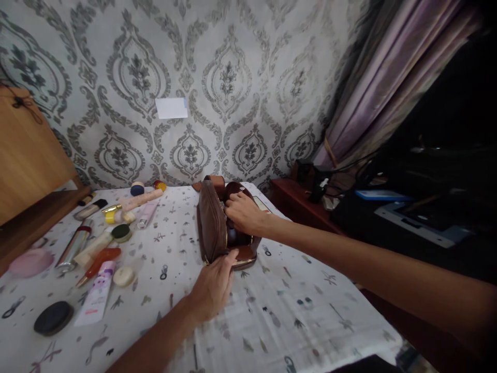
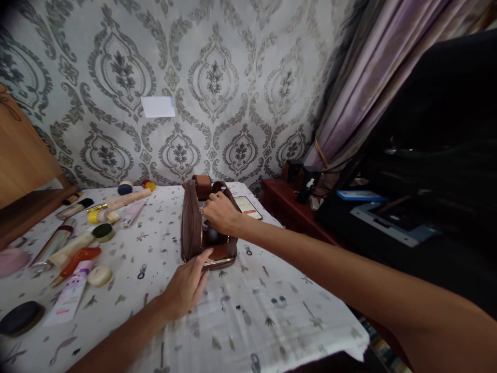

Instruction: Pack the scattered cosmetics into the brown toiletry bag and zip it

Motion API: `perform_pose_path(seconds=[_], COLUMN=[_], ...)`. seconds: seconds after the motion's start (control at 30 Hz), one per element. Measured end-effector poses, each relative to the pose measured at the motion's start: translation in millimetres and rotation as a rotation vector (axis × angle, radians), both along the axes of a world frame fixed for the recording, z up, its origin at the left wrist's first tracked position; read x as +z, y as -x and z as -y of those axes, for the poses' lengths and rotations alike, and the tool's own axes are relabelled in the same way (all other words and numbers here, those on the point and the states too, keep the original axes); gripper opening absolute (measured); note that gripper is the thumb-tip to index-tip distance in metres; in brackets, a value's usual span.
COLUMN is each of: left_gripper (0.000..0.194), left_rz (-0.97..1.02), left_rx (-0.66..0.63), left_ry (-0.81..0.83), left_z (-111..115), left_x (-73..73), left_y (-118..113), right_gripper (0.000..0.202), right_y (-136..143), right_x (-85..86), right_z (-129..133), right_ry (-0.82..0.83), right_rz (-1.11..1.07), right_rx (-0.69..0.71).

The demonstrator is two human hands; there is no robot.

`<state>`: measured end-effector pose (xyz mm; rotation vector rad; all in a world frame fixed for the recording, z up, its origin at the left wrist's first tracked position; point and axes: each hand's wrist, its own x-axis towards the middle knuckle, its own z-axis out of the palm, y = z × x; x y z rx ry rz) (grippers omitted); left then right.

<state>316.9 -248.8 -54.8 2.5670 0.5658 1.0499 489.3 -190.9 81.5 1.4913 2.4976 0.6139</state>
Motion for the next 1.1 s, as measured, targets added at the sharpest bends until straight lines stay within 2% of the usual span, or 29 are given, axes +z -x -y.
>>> perform_pose_path(seconds=[0.2, 0.37, 0.47, 0.57, 0.63, 0.73, 0.97, 1.1], left_gripper=[0.056, 0.057, 0.056, 0.055, 0.054, 0.056, 0.059, 0.06], left_rz=[-0.015, -0.031, -0.027, -0.012, -0.006, -0.014, -0.007, -0.008], left_rx=[0.014, 0.022, 0.025, 0.023, 0.02, 0.022, -0.018, -0.019], left_ry=[-0.018, -0.015, -0.021, -0.037, -0.049, -0.059, -0.051, -0.053], left_z=[0, 0, 0, 0, 0, -1, 0, -1], left_x=[1.5, -1.0, -2.0, -2.1, -2.1, -1.9, 0.8, 0.3], left_y=[0, 0, 0, -1, -1, -1, 1, 2], right_gripper=[0.02, 0.028, 0.03, 0.027, 0.021, 0.021, 0.024, 0.027], right_y=[-1, 0, -1, 1, 3, 3, -8, -7], right_x=[-3.2, 9.2, 16.6, 18.0, 17.5, 21.7, 50.7, 43.5], right_z=[5, 18, 32, 48, 52, 45, 16, 13], right_ry=[-0.021, 0.011, -0.008, -0.033, 0.016, 0.088, 0.133, 0.19], right_rz=[-0.02, -0.012, -0.093, -0.189, -0.184, -0.134, -0.043, 0.046], right_rx=[-0.023, -0.077, -0.104, -0.057, -0.019, -0.002, -0.054, 0.061])
